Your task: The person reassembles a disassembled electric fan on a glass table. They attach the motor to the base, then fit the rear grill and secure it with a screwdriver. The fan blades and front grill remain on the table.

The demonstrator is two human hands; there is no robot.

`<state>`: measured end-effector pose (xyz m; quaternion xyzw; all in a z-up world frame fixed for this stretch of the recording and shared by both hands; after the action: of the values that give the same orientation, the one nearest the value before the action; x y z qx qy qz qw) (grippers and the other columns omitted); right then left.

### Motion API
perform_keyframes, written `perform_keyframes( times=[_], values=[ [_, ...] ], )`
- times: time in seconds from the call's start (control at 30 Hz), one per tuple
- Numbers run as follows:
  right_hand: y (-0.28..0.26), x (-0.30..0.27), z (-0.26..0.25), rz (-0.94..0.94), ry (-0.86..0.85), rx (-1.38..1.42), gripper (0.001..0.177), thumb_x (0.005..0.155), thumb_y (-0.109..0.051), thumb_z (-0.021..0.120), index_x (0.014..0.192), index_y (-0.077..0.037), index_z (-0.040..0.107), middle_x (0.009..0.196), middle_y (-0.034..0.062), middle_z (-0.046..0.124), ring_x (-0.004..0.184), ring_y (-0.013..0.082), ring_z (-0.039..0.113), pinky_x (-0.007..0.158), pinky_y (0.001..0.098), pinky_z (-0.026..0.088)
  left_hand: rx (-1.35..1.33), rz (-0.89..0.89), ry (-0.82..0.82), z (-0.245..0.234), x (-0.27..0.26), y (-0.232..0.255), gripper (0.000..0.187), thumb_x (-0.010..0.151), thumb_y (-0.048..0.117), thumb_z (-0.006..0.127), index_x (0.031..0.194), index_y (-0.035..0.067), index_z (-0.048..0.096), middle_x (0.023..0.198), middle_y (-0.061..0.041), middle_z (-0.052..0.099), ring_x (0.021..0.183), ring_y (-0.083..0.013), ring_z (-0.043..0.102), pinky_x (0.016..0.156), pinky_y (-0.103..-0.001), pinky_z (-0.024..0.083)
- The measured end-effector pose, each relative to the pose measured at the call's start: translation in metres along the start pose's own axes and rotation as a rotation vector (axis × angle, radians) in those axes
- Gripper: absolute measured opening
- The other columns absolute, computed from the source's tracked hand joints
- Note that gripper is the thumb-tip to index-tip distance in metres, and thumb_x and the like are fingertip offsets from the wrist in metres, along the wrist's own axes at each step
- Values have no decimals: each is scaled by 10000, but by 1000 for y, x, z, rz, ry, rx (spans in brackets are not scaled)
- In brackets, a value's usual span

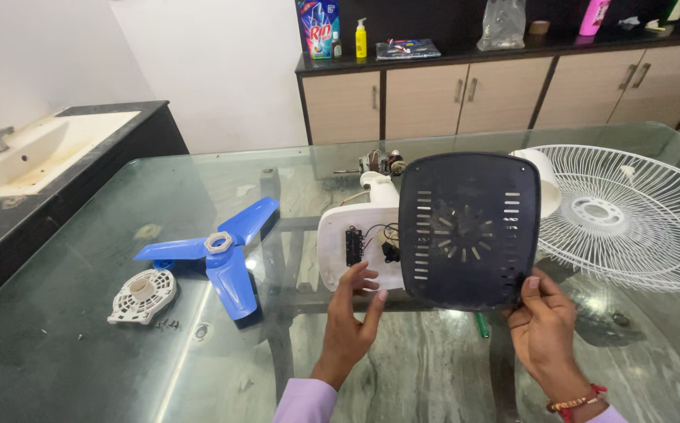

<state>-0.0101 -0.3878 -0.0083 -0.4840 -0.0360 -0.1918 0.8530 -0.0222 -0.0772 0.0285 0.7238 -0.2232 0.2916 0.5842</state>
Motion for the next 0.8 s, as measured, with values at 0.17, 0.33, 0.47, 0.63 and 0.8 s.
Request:
perform_keyframes(
  times=[0.17, 0.33, 0.47, 0.63, 0.8],
  values=[
    [3, -4, 2, -37, 46, -82, 292, 1062, -130, 543, 1298, 27, 611, 1058, 27, 701, 803, 31, 627, 587, 165, 443, -283, -199, 59, 1, 5, -15, 474, 996, 128, 618, 1442, 30, 490, 1202, -136, 722, 1071, -205, 712, 923, -325, 559],
    [4, -4, 0, -80, 24, -178, 284, 1064, -121, 564, 1292, 23, 651, 989, 10, 702, 624, 6, 468, 485, 182, 307, -411, -259, 69, -7, 10, -21, 520, 1018, 202, 588, 1493, 31, 460, 1299, -158, 683, 1135, -236, 707, 931, -343, 576],
    [7, -8, -2, -90, 36, -435, 271, 1067, -105, 582, 1284, 14, 693, 908, 7, 670, 582, 19, 380, 478, 204, 281, -393, -218, 108, -18, 15, -17, 580, 1024, 265, 555, 1542, 50, 407, 1369, -166, 632, 1155, -246, 703, 920, -352, 589],
    [13, -13, 6, -105, -89, -538, 269, 1036, -67, 580, 1253, 32, 703, 974, 24, 721, 773, 35, 586, 634, 198, 453, -337, -226, 146, -36, 20, -22, 524, 1085, 378, 417, 1469, 46, 544, 1288, -163, 704, 1107, -228, 727, 929, -350, 609],
    [8, -17, 12, -176, -165, -584, 278, 1014, -46, 580, 1255, 44, 687, 1049, 47, 752, 927, 83, 660, 823, 225, 524, -367, -221, 118, -43, 22, -28, 518, 1091, 387, 409, 1343, 15, 668, 1119, -136, 778, 972, -211, 763, 870, -346, 625]
  ],
)
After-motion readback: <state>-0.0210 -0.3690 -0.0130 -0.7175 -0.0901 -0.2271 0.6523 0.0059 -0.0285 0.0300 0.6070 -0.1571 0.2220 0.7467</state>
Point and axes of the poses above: each hand's wrist, its own x-axis towards the middle knuckle, its own z-axis out of the palm, y = z × x, the point moved 4 cm from there along x, towards the middle knuckle
